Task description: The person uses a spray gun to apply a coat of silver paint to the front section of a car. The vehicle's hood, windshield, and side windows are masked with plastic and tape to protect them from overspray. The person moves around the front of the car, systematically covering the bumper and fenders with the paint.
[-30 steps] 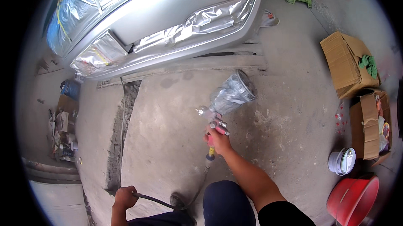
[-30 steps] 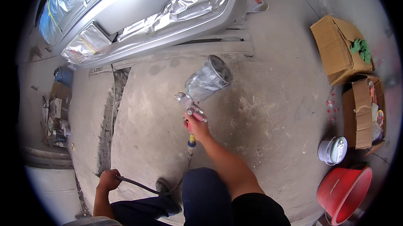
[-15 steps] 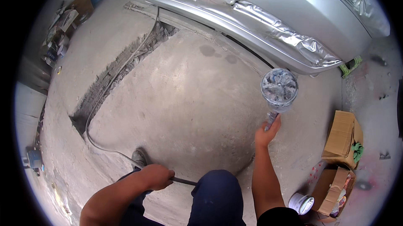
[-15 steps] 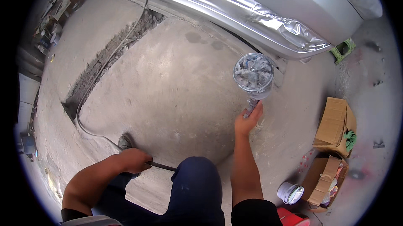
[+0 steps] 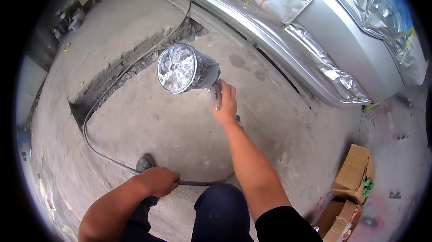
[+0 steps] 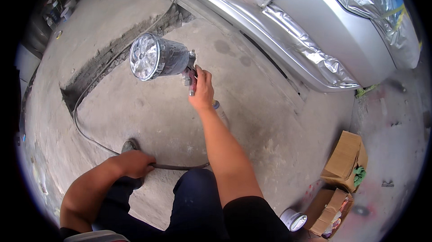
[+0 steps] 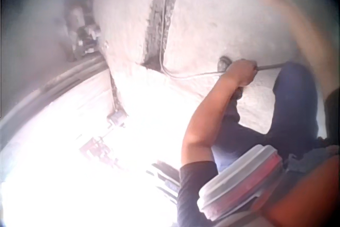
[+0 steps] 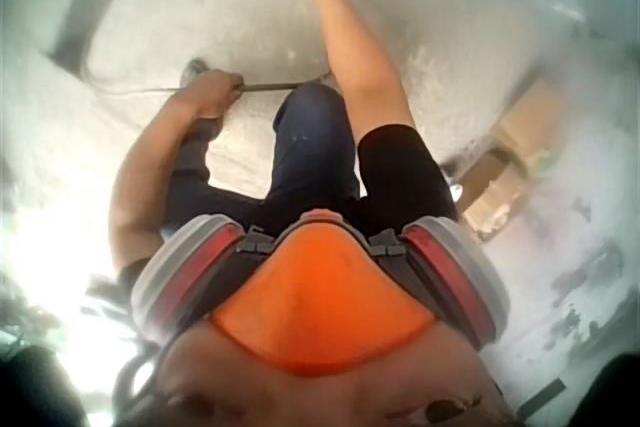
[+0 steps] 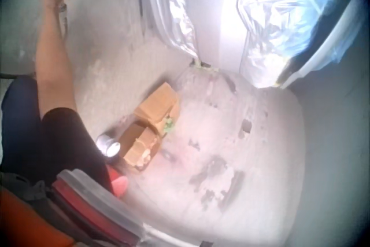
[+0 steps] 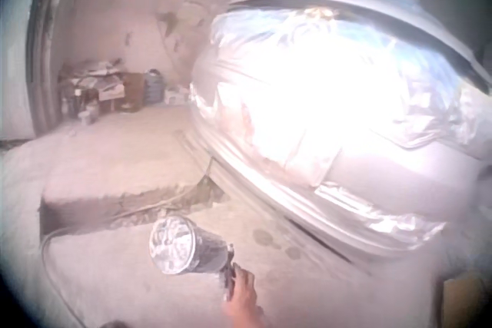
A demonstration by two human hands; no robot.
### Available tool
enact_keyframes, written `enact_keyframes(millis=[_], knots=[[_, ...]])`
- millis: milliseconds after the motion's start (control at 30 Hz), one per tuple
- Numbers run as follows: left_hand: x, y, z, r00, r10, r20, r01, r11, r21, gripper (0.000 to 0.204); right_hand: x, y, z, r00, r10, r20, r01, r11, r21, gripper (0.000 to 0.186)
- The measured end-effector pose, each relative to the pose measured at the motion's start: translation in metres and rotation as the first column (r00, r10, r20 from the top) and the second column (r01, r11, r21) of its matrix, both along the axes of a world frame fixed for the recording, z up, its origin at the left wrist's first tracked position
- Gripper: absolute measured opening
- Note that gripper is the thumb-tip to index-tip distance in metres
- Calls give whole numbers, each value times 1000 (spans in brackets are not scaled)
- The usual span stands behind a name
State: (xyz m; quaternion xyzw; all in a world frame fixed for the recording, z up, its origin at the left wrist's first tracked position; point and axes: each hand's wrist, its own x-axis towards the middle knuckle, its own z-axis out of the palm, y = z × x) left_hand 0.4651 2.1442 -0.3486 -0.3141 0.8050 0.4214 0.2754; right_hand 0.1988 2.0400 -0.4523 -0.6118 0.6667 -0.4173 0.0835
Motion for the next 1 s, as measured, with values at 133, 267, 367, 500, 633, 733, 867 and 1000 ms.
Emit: enact_keyframes(millis=[133,267,367,500,633,733,867,1000], knots=[[-3,-6,1,999,-22,33,22,1000,10,25,-37,49,3,987,-156,30,155,988,24,48],[2,-13,2,996,-84,16,84,996,-23,25,-86,153,5,864,-502,-27,503,864,32,42],[-7,-19,-3,990,-142,-10,142,990,-13,25,-137,256,-34,710,-654,260,691,719,-77,46],[-5,-29,-5,978,-198,65,198,980,4,26,-124,281,-8,489,-691,533,806,592,29,52],[0,-38,-9,973,-222,62,221,975,26,28,-108,235,1,515,-578,633,740,673,12,48],[0,-45,-20,974,-226,25,225,974,28,29,-80,181,3,661,-492,566,577,816,36,42],[2,-53,-21,979,-200,34,196,977,85,29,-33,130,23,729,-348,590,284,937,202,37],[18,-47,-15,979,-193,60,187,977,98,27,-25,126,73,544,-433,719,408,885,224,24]])
